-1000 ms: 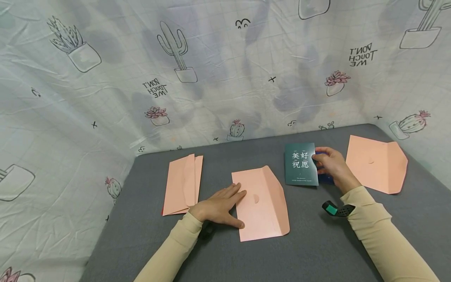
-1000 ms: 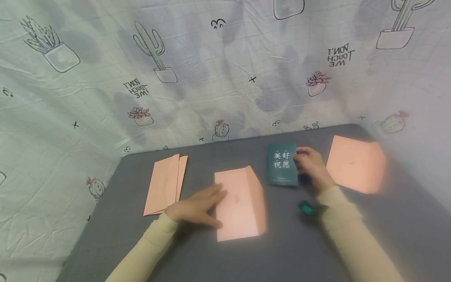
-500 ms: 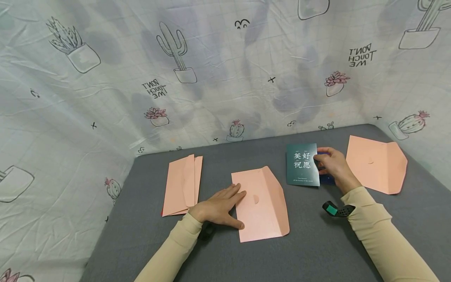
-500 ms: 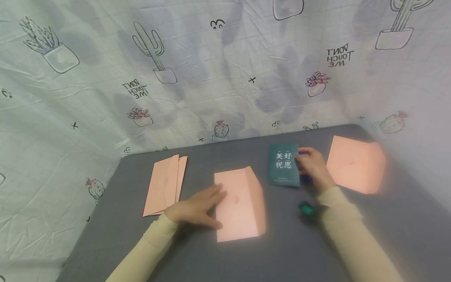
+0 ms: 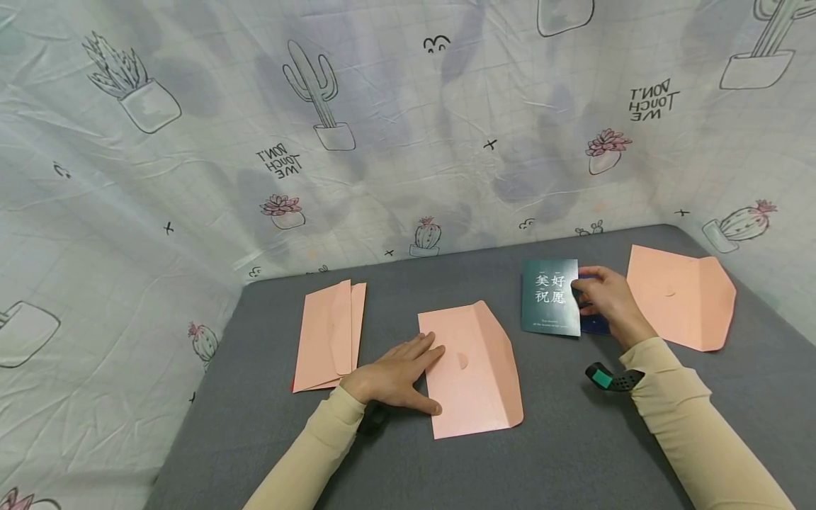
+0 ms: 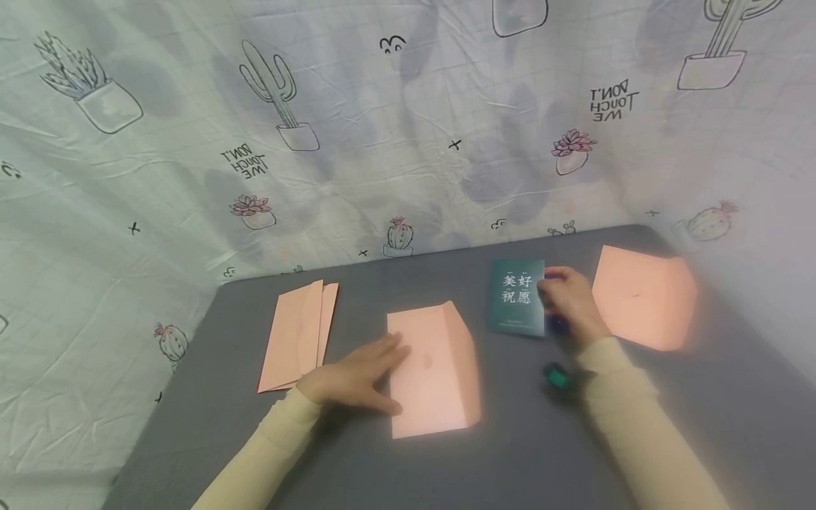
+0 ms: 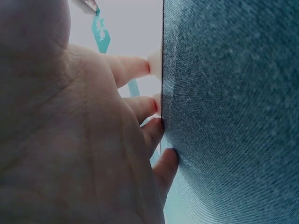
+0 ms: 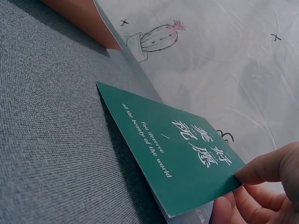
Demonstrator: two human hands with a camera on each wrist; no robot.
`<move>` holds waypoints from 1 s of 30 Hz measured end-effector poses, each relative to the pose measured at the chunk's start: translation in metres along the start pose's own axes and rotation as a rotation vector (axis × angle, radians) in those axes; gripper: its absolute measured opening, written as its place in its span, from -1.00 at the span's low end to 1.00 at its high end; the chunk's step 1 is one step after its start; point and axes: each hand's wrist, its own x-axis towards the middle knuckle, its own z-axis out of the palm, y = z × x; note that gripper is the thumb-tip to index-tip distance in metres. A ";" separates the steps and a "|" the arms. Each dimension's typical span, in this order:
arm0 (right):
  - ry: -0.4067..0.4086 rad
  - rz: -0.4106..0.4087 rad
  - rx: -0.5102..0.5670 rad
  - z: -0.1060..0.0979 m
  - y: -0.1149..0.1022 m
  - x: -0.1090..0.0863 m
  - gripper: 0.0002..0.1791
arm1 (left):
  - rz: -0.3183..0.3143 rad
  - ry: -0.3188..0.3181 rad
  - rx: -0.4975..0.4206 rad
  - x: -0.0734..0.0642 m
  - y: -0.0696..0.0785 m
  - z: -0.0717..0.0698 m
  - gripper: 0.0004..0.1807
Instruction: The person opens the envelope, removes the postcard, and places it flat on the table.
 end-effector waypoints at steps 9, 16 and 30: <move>-0.004 -0.023 0.005 -0.003 0.002 0.000 -0.42 | -0.003 -0.001 -0.006 0.000 0.000 -0.001 0.12; -0.014 -0.020 -0.019 -0.006 0.006 0.001 -0.41 | -0.002 -0.004 -0.014 -0.001 0.002 -0.002 0.12; -0.005 0.011 -0.040 -0.011 0.007 0.001 -0.39 | -0.009 -0.010 -0.031 0.000 0.001 -0.002 0.12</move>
